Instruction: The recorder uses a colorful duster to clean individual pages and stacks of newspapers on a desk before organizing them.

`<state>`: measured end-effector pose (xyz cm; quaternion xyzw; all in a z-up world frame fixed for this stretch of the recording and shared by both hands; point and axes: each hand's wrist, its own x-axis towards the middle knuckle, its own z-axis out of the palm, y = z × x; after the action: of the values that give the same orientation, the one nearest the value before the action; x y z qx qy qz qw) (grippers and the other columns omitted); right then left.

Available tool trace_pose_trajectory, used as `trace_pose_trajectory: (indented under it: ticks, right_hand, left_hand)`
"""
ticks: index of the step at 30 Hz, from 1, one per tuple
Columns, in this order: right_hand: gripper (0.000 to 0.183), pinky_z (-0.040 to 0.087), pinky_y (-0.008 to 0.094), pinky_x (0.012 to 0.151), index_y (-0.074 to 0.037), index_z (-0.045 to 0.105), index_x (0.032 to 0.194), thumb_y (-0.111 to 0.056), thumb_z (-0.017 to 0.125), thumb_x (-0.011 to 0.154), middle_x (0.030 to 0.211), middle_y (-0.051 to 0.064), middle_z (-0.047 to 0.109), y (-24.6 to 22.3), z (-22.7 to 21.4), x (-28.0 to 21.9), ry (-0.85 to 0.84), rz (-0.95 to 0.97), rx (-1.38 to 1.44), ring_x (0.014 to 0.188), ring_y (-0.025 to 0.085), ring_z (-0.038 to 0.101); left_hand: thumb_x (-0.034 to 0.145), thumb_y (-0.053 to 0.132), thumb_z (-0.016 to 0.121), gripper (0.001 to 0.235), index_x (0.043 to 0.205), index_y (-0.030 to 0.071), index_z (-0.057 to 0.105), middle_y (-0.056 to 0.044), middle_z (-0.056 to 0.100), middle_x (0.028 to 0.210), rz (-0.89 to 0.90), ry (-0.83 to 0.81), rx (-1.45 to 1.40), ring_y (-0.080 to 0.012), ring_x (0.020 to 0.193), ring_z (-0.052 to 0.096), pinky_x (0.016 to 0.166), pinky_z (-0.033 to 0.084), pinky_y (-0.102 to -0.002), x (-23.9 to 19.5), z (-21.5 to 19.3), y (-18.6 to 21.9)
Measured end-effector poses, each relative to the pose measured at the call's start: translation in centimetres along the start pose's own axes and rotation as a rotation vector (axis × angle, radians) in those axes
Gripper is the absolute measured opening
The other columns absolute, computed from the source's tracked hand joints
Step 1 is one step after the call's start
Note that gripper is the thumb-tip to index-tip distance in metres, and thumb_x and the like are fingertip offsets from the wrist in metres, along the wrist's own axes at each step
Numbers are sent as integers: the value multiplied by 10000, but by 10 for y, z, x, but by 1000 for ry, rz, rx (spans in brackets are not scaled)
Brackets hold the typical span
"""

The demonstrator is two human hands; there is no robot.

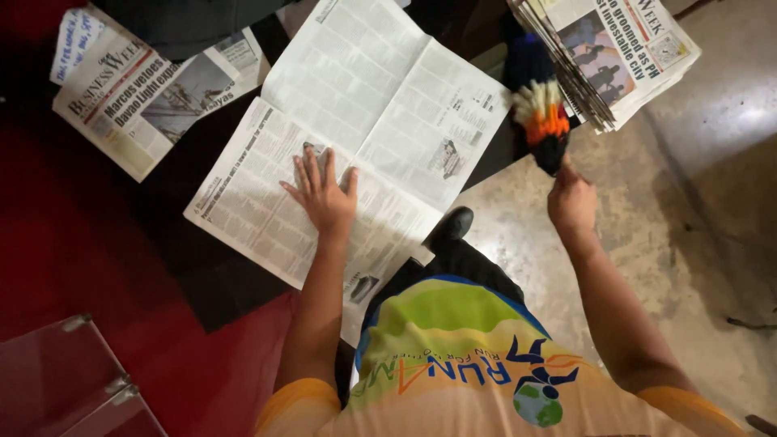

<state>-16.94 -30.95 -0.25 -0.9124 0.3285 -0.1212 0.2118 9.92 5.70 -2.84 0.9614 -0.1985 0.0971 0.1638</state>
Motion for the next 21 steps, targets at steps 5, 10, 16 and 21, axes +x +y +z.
trace_pose_trajectory:
  ticks: [5, 10, 16, 21]
  right_hand:
    - [217, 549, 541, 804, -62, 704, 1117, -70, 559, 955, 1074, 240, 714, -4, 49, -37, -288, -295, -114, 945, 445, 686]
    - [318, 567, 543, 794, -100, 666, 1271, -120, 502, 999, 1066, 247, 722, 8, 56, 14, -303, -265, -89, 927, 447, 699]
    - [435, 517, 607, 715, -116, 612, 1450, -107, 521, 1024, 994, 309, 687, -48, 22, 68, -47, -52, -39, 876, 512, 653]
    - [419, 564, 553, 856, -146, 623, 1355, -65, 494, 965, 1096, 262, 718, -54, 71, 10, -326, -485, 48, 967, 449, 701]
  left_hand:
    - [1006, 568, 617, 623, 1479, 163, 622, -180, 363, 1661, 1, 21, -34, -422, 1556, 248, 1182, 36, -759, -1, 2, 0]
    - [1010, 582, 607, 627, 1478, 164, 624, -178, 363, 1653, -13, 37, -18, -413, 1558, 245, 1190, 45, -754, 2, -1, 0]
    - [991, 568, 598, 628, 1459, 150, 614, -193, 372, 1642, -24, -31, -42, -416, 1538, 259, 1166, 87, -757, 9, -16, 4]
    - [968, 537, 657, 581, 1407, 157, 638, -171, 386, 1640, 99, -131, -79, -402, 1525, 282, 1197, 119, -725, 19, -29, 5]
